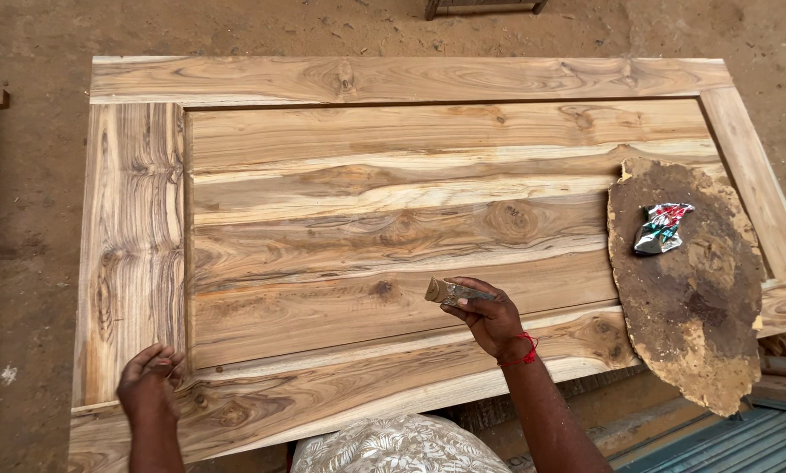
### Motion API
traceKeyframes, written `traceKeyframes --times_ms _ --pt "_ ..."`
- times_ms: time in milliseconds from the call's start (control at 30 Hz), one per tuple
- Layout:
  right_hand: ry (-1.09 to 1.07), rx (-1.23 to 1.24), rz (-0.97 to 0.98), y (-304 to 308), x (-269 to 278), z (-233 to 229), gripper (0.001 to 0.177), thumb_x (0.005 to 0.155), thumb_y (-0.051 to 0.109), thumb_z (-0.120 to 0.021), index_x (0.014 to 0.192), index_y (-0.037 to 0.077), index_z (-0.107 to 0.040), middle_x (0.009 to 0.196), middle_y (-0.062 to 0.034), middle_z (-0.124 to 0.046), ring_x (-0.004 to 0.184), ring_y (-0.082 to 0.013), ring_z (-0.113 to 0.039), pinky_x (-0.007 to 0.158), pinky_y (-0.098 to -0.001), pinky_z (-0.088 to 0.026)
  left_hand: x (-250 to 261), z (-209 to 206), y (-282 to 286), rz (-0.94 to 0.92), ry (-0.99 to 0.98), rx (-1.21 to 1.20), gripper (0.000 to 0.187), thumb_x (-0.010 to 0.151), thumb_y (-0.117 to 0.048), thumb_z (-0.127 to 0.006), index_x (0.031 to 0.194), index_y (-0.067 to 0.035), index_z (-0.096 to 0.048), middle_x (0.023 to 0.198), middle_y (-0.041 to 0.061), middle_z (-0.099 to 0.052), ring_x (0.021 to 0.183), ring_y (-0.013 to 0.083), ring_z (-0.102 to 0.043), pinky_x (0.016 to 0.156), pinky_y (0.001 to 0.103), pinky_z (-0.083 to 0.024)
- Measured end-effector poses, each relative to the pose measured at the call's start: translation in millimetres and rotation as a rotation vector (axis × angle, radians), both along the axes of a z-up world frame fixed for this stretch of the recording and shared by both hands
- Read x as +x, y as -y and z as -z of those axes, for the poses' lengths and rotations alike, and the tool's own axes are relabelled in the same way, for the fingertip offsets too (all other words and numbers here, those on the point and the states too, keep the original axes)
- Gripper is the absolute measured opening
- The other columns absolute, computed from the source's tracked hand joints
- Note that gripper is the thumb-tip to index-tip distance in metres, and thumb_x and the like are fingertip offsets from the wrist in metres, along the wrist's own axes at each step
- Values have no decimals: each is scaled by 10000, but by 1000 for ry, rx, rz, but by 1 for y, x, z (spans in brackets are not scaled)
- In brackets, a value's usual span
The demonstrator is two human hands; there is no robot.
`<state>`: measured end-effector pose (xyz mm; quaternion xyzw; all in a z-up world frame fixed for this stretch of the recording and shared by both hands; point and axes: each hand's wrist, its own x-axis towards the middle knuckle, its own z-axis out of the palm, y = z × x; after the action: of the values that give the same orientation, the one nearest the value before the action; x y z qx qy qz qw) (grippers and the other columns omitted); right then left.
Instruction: The person uses a power drill on a wooden frame, then sands a large wooden panel with a sanding block. The person also handles a power bank and phone on the panel.
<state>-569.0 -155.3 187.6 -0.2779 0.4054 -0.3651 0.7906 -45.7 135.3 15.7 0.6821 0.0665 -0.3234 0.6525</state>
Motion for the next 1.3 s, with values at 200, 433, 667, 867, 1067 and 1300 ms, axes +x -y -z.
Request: traceKeyframes --times_ms 200,433,667,867,1067,1300 --pt "-30 19 20 0 -4 4 382 901 -97 -584 1280 -149 -578 1243 -299 -659 1121 -381 -688 980 -477 -613 -13 -12 18 53 -71 68 289 1030 15 -525 1303 -13 -615 1062 156 -711 875 220 -713 693 293 -559" --pt "-42 10 4 4 -9 12 367 914 -65 -547 1276 -109 -591 1248 -276 -672 1146 -380 -685 1001 -483 -594 -21 8 45 135 -62 4 193 1048 -19 -560 1216 -18 -655 845 81 -641 677 165 -603 559 297 -460" --pt "-67 47 18 21 -14 38 390 877 34 -586 1251 -62 -632 1222 -255 -723 1172 -415 -679 1013 -523 -569 -15 1 121 194 75 -56 256 1025 -134 -571 1242 -4 -607 963 108 -505 828 221 -450 682 379 -357" --pt "-38 10 -29 30 -16 52 418 897 115 -616 1259 -95 -614 1287 -292 -692 1228 -444 -658 1088 -570 -506 -37 19 181 581 474 414 442 1016 -265 -586 1374 -16 -516 1285 195 -414 1166 340 -345 938 491 -282" --pt "-79 -81 -59 58 3 40 429 938 43 -612 1354 -52 -569 1339 -235 -633 1225 -397 -636 1038 -554 -553 -90 13 247 832 898 645 645 1007 -396 -600 1505 -27 -425 1607 282 -323 1505 460 -241 1194 604 -207" --pt "-596 -398 -338 150 100 37 347 1014 172 -638 1314 2 -672 1288 -137 -696 1206 -288 -674 1034 -416 -585 -114 4 260 720 1227 691 618 1077 -373 -583 1526 22 -429 1599 305 -328 1498 483 -266 1210 652 -181"
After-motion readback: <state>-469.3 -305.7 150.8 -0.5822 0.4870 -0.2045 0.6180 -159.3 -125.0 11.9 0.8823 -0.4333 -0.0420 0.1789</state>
